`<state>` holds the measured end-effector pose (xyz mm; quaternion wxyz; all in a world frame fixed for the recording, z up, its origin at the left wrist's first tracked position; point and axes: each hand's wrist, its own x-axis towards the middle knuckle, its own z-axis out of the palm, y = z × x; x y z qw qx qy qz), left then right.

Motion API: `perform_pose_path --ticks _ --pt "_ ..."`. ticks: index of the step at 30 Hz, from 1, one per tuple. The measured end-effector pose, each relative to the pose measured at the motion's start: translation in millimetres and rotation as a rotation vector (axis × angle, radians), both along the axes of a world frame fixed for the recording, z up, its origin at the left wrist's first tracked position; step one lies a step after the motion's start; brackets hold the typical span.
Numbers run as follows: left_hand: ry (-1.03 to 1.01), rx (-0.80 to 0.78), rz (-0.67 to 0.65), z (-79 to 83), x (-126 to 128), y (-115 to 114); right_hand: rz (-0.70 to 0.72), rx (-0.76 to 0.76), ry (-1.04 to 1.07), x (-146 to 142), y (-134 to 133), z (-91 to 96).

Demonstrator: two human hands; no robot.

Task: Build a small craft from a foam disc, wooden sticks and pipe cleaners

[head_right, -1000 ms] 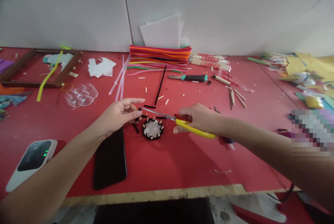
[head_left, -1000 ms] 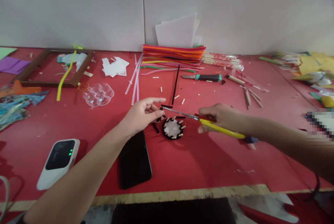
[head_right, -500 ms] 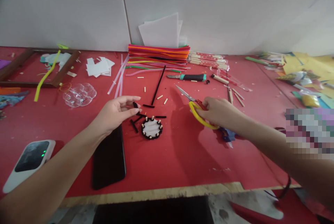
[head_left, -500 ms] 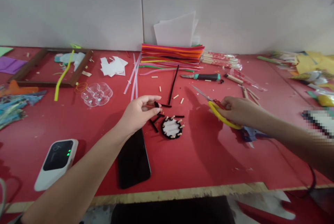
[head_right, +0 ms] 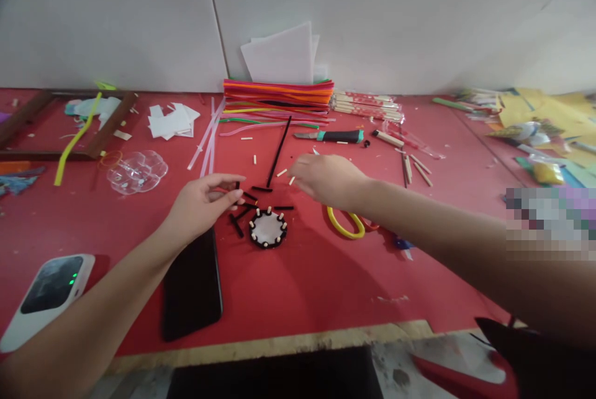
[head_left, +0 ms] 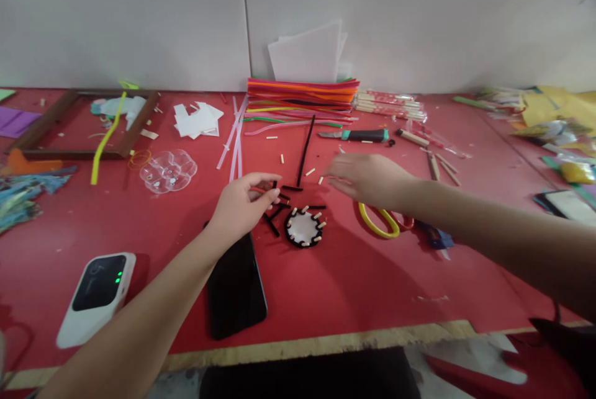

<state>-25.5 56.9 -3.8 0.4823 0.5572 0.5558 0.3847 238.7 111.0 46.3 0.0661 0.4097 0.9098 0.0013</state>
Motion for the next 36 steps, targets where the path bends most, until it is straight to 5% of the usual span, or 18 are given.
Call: perform_pose_path --ticks 4,8,13,18,32,36 --pt "-0.013 -0.035 0.025 1.4 2 0 0.352 0.144 -0.021 -26 22 -20.1" --pt "-0.212 -0.072 0.08 2.6 2 1 0.55 0.258 -0.052 -40 40 -28.3" --pt "-0.543 -0.241 0.177 9.3 4 4 0.671 0.409 0.144 -42 43 -18.6" --pt "-0.718 -0.402 0.149 15.3 3 4 0.825 0.587 0.357 -49 16 -5.2" --pt "-0.763 -0.408 0.039 16.8 7 -2 0.842 0.428 0.547 -46 -5 -10.4" --pt "-0.785 -0.408 0.061 18.1 8 -3 0.752 0.422 0.625 -49 -10 -12.3"
